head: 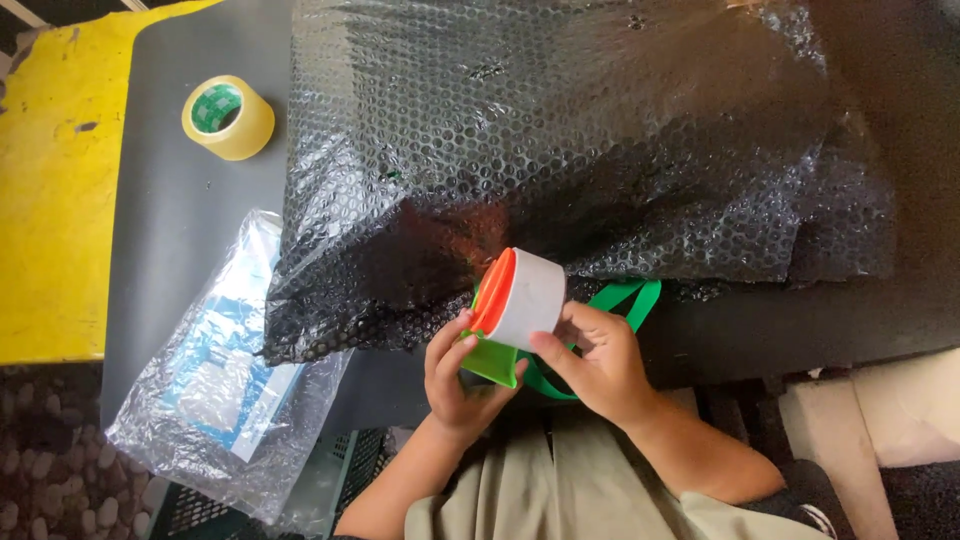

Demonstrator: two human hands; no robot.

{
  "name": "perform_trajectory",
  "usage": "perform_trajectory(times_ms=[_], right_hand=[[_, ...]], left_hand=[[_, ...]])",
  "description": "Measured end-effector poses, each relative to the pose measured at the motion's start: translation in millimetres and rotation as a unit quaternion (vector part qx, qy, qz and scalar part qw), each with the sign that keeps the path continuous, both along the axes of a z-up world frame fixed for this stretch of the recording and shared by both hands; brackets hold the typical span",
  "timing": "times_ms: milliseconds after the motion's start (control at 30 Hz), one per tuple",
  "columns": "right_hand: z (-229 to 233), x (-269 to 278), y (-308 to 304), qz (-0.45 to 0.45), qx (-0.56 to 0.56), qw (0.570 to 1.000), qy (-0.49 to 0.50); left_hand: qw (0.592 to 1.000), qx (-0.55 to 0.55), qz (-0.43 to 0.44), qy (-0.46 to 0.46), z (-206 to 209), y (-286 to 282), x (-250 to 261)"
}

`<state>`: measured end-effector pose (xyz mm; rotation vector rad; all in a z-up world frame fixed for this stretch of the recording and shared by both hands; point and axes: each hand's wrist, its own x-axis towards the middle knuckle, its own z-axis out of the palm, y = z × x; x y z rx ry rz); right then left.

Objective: Dusting a green bag, wrapping it in black bubble wrap, and securing it with tape from a dispenser.

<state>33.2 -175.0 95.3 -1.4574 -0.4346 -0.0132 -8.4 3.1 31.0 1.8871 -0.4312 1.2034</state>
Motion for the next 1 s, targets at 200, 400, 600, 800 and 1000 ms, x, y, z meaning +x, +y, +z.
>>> perform_trajectory(times_ms=[200, 400, 600, 800, 1000], right_hand=[[0, -6, 11, -0.022, 0.007, 0.999, 0.024], [7, -7, 6, -0.011, -0.026, 1.000, -0.010], [-5, -11, -39, -0.009, -0.107, 0.991, -0.085], [-35, -8, -90, -0.070, -0.014, 0.994, -0.084], [-32, -14, -62, -0.025, -0.091, 0.994, -0.059]], left_hand=[[1.000, 0.016, 0.006, 0.004, -10, 1, -3], [0.996, 0.042, 0.074, 0.017, -8, 12, -2], [0.998, -0.007, 0.028, 0.053, -10, 40, -8], [0.986, -0.065, 0.058, 0.139, -13, 68, -37], [0.958, -0.086, -0.026, 0.273, 10, 80, -73]])
